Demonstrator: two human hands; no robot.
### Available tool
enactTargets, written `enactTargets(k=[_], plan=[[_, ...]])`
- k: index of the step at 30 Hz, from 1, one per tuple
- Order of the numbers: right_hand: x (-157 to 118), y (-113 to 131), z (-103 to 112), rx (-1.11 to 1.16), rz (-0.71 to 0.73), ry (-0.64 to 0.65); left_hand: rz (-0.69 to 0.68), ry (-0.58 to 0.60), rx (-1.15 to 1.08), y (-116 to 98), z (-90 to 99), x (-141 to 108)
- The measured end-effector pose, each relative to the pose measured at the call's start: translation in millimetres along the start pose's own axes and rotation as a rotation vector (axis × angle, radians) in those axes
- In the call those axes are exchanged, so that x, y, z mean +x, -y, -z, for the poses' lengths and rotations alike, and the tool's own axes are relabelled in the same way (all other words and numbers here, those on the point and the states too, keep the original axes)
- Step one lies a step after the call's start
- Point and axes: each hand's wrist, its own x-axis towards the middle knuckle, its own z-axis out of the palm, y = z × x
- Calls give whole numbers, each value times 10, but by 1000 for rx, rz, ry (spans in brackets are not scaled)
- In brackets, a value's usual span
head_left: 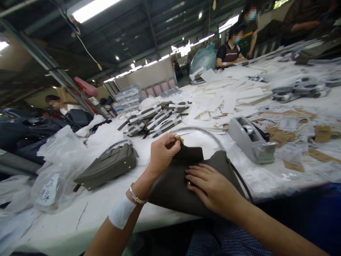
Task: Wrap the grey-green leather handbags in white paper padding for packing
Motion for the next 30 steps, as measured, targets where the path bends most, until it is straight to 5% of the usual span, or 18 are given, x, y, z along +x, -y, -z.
enactTargets(k=[4,10,17,22,25,30], plan=[[51,-30,-53,5,114,-90,-287,-184,264,-360,90,-327],[-249,-298,-385,44,132,-159,-550,-155,368,-120,110,-953],[-409,-144,-255,302,-183,-209,-646,-67,322,130,99,-1279],[-230,126,-56,792,-538,-60,-699,-68,337,164,75,-1289],[-136,270,-30,1079,-624,-36,-716,-117,392,179,37,-1297],[-100,387,-103,1245,-730,-70,-706,-96,384,206,2,-1334]])
